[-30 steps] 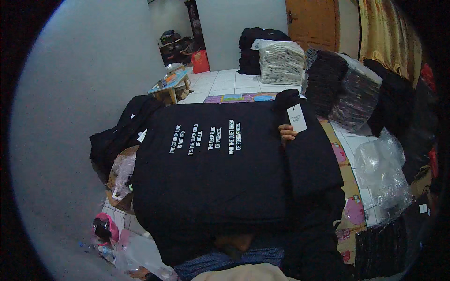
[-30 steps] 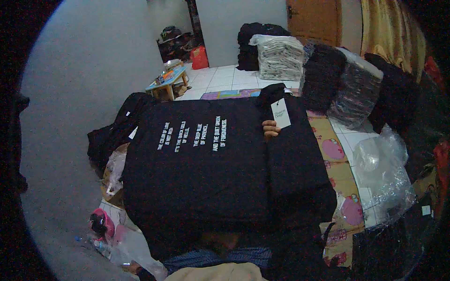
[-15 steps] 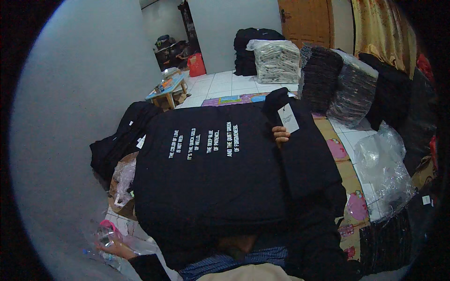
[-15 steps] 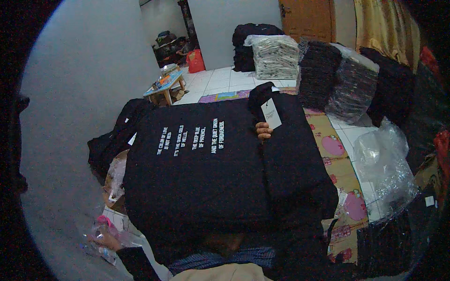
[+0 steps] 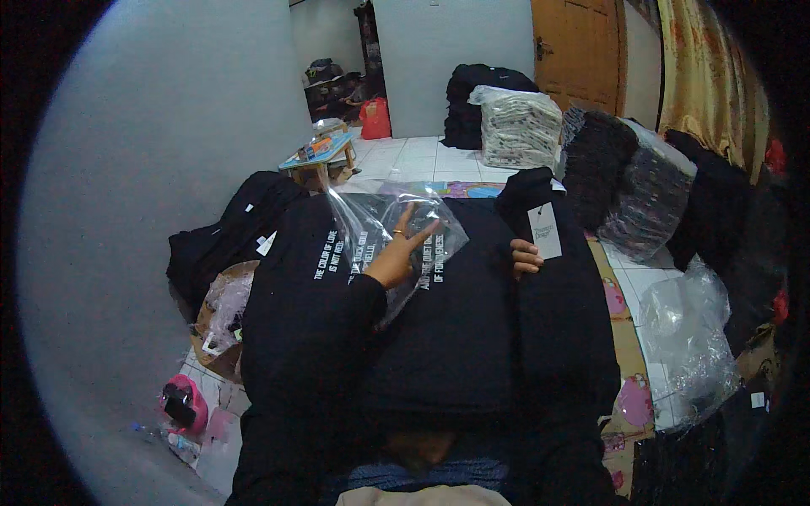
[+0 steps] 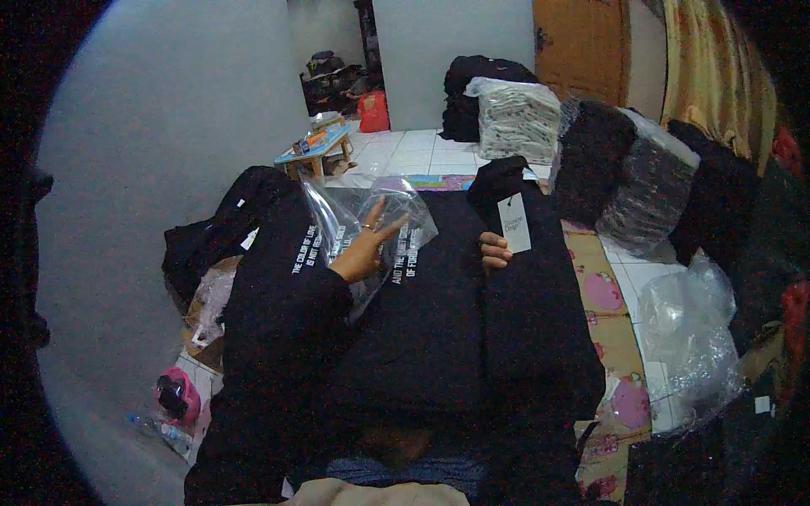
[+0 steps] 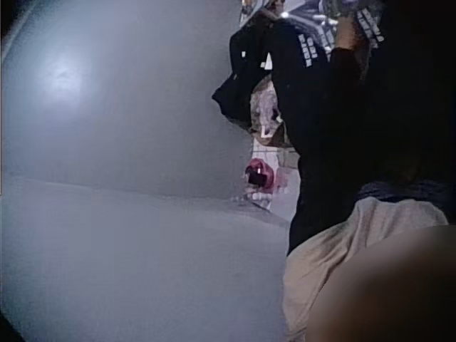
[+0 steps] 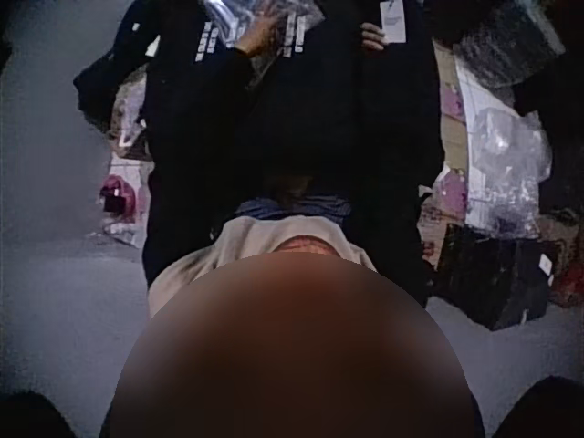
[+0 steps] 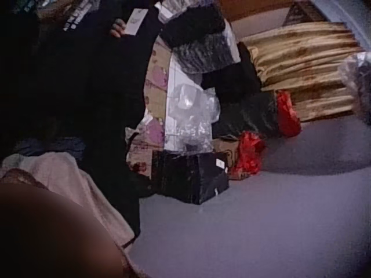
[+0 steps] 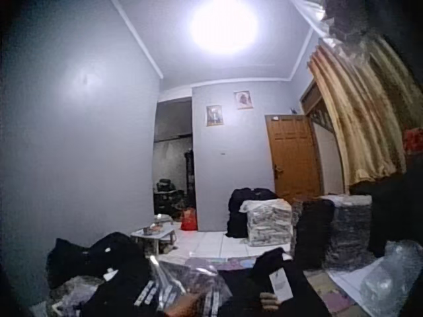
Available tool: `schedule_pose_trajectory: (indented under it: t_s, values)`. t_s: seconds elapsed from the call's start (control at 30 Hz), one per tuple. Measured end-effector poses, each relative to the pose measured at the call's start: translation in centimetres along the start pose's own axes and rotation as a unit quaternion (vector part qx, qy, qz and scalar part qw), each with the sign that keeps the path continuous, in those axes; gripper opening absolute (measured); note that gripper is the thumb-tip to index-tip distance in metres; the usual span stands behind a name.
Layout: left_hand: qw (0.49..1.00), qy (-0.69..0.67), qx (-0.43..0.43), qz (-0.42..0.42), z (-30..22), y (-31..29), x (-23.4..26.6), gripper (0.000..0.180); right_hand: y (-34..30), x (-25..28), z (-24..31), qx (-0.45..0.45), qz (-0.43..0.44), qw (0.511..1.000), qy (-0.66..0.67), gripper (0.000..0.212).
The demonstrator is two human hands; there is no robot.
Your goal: The person folds black t-shirts and places each one into a clear plastic bag, then sets the packaged items aside. The process is repeated for multiple shirts in a room with stacks of clothing and packaging materials.
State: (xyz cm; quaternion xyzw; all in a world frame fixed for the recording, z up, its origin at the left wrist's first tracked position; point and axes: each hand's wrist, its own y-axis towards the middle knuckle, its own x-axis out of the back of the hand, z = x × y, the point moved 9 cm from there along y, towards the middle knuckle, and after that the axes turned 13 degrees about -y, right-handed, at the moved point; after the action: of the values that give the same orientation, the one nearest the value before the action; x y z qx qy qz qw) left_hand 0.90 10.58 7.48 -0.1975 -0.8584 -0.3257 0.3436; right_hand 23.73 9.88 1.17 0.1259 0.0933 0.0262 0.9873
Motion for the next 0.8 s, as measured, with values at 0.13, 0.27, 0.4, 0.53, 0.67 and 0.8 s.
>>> schedule_pose_trajectory:
  t_s: [0.13, 0.27, 0.4, 0.53, 0.67, 0.8]
  values:
    - [0.999, -0.012, -0.02, 0.028, -0.3, 1.8, -2.0, 0.077, -0.4, -0.9, 0.5, 0.014, 0.01, 0.999, -0.045, 0.05]
    - [0.996, -0.053, -0.066, 0.001, -1.0, 3.4, -1.8, 0.057, -1.6, -3.3, 0.2, 0.034, 0.035, 0.987, -0.154, 0.05]
    - [0.984, -0.143, -0.106, -0.003, -2.6, 4.0, 0.1, 0.035, -2.0, -5.0, -0.3, 0.045, 0.067, 0.962, -0.261, 0.051]
    - [0.969, -0.245, 0.034, -0.028, -1.8, 5.4, 3.2, 0.045, -1.3, -4.3, 0.5, 0.028, 0.058, 0.933, -0.354, 0.051]
    - [0.989, 0.012, -0.14, -0.052, -7.2, 5.9, 5.1, 0.064, -1.8, -2.8, 1.9, -0.024, 0.005, 0.897, -0.442, 0.05]
    - [0.963, 0.257, -0.074, 0.024, -8.5, 6.3, -0.4, 0.055, -2.7, -4.2, 3.0, -0.004, 0.018, 0.916, -0.401, 0.045]
